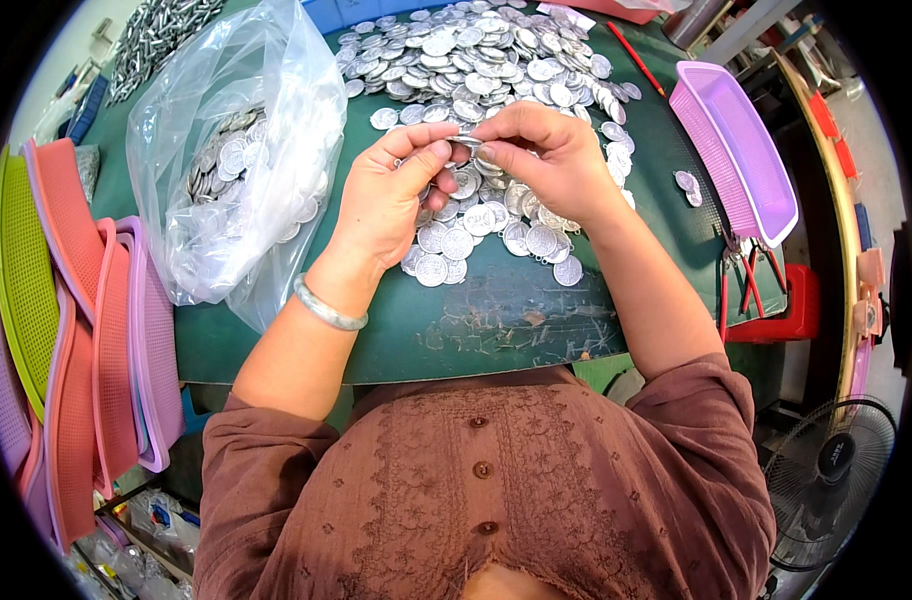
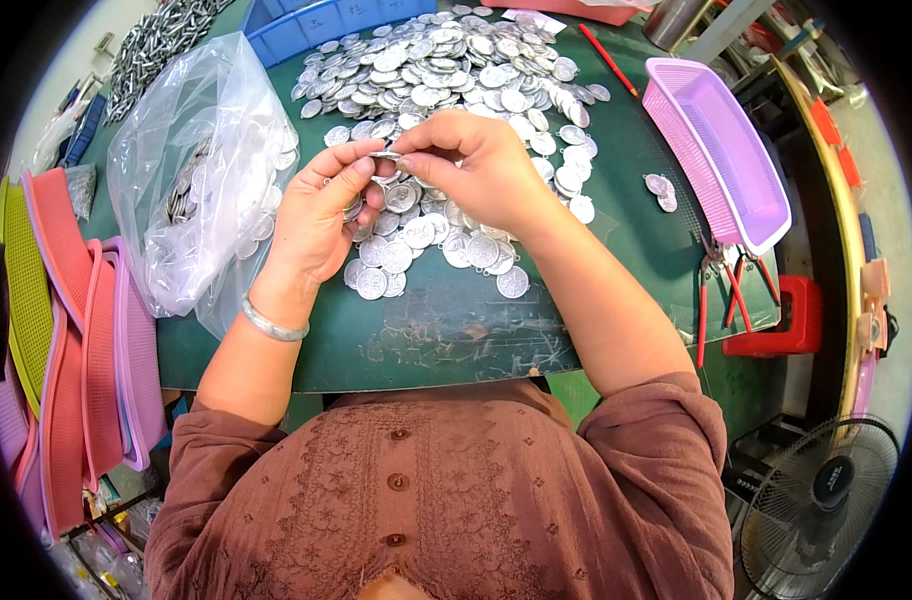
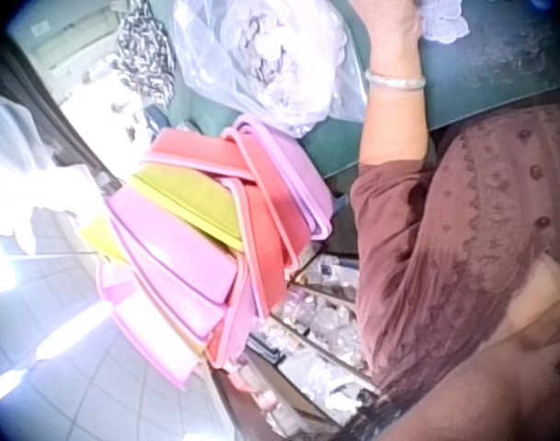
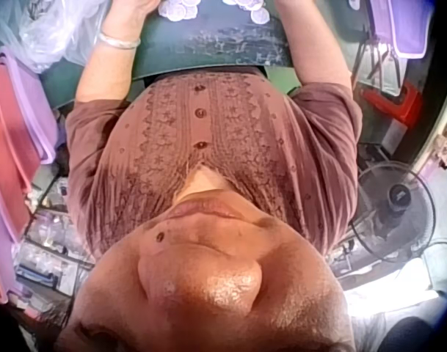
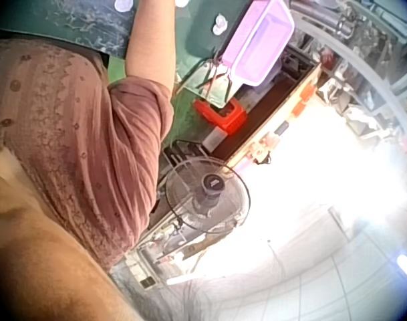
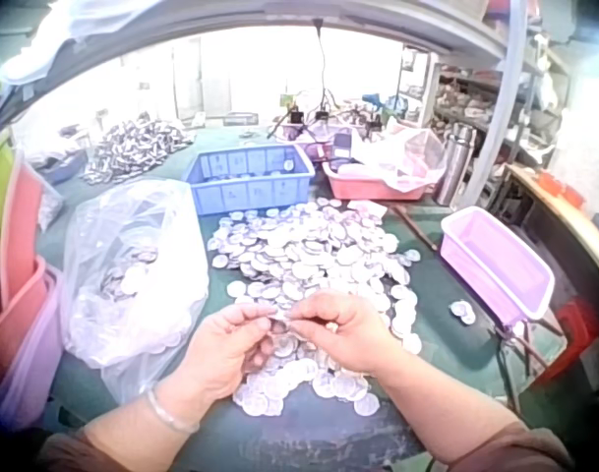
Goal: The person assembles small, round, silver-colored metal pieces by hand. They pick up individual discs from a large pile on a green table, attach small metal rings to them, and place the finished items into a clear plastic bag. The workspace includes various colored trays and a fan in the background.
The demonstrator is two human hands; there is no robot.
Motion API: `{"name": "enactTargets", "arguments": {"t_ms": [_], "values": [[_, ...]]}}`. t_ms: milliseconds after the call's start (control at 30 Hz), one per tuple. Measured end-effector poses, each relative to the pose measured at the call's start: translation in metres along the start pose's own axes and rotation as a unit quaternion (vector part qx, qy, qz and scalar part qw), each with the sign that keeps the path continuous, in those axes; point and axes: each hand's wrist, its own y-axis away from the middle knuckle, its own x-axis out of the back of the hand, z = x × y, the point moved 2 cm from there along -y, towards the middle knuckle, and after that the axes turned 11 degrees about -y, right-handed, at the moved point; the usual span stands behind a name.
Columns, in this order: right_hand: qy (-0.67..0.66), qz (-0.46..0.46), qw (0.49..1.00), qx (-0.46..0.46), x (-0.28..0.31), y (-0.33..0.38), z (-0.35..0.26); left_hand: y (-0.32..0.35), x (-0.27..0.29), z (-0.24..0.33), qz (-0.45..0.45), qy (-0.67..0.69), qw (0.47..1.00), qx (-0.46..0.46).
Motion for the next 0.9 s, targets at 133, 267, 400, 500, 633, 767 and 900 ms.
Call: {"name": "enactTargets", "arguments": {"t_ms": [133, 267, 400, 500, 633, 767, 900], "values": [[0.081, -0.023, 0.992, 0.093, -0.001, -0.001, -0.002, 0.001, 0.001, 0.002, 0.018, 0.042, 0.998, 0.035], [0.11, -0.036, 0.986, 0.116, -0.004, 0.0, -0.006, 0.002, 0.001, 0.002, 0.017, 0.035, 0.999, 0.038], [0.108, 0.013, 0.99, 0.095, 0.0, -0.001, 0.0, 0.001, 0.0, 0.001, 0.03, 0.012, 0.999, 0.043], [0.164, 0.078, 0.982, 0.047, 0.012, -0.006, 0.012, -0.002, 0.004, -0.002, 0.033, 0.027, 0.997, 0.071], [0.318, 0.075, 0.944, 0.043, 0.022, -0.014, 0.026, -0.002, 0.007, -0.003, 0.03, 0.07, 0.992, 0.105], [0.438, 0.036, 0.895, 0.076, 0.01, -0.024, 0.032, -0.004, 0.007, -0.004, 0.014, 0.082, 0.992, 0.096], [0.491, 0.015, 0.869, 0.063, 0.002, -0.034, 0.039, -0.006, 0.011, -0.006, 0.011, 0.084, 0.992, 0.094]]}}
